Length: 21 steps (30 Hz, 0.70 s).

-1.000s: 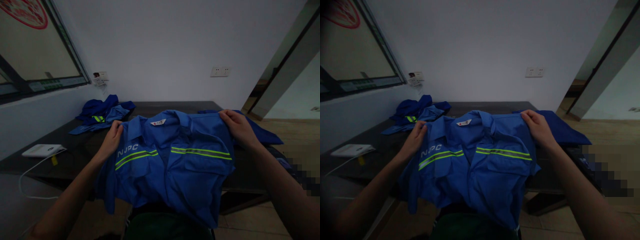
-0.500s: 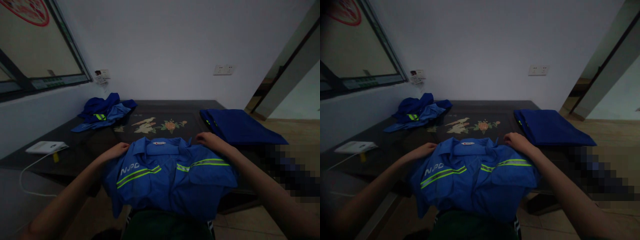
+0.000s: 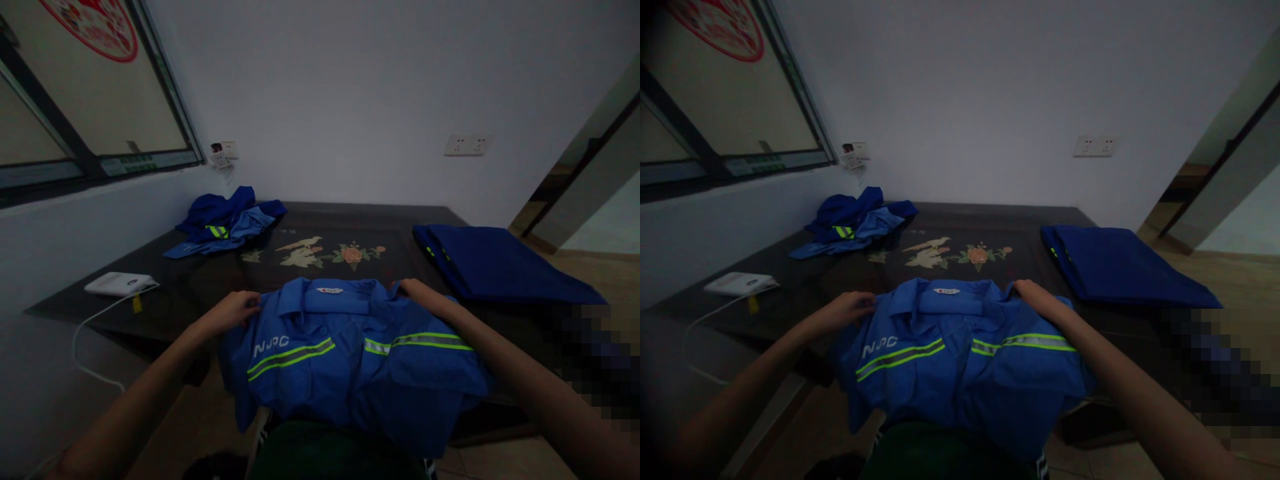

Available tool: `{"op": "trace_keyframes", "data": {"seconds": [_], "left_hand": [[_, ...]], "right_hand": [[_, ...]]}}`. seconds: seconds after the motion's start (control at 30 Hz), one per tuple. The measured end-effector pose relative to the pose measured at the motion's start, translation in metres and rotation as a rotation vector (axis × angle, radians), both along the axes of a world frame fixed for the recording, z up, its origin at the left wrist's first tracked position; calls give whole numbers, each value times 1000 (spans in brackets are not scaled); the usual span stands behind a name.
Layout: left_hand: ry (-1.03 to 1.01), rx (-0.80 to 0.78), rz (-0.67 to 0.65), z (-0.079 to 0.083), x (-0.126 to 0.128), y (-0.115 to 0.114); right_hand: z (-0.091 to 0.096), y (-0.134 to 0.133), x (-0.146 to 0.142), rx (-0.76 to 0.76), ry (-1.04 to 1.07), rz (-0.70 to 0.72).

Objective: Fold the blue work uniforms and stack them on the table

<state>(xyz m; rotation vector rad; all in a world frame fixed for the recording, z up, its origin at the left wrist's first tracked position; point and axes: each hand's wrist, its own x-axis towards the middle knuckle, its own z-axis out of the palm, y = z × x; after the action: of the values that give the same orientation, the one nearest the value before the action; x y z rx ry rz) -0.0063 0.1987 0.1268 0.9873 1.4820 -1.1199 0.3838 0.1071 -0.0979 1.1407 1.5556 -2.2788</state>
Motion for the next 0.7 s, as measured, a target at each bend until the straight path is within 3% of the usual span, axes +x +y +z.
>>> {"op": "trace_keyframes", "data": {"seconds": [0.13, 0.2, 0.3, 0.47, 0.57, 0.7], "left_hand": [[27, 185, -198, 3, 1, 19], [9, 256, -194, 1, 2, 37], [-67, 357, -73, -10, 9, 73], [-123, 472, 295, -23, 48, 153], [-221, 526, 271, -11, 65, 202], [-312, 656, 21, 30, 63, 251]], "right_hand": [[8, 21, 16, 105, -63, -219], [18, 40, 27, 179, -125, -355], [37, 78, 46, 291, -219, -518], [60, 154, 87, 509, -346, -654], [86, 196, 104, 678, -451, -703], [156, 233, 104, 943, -628, -773]]}}
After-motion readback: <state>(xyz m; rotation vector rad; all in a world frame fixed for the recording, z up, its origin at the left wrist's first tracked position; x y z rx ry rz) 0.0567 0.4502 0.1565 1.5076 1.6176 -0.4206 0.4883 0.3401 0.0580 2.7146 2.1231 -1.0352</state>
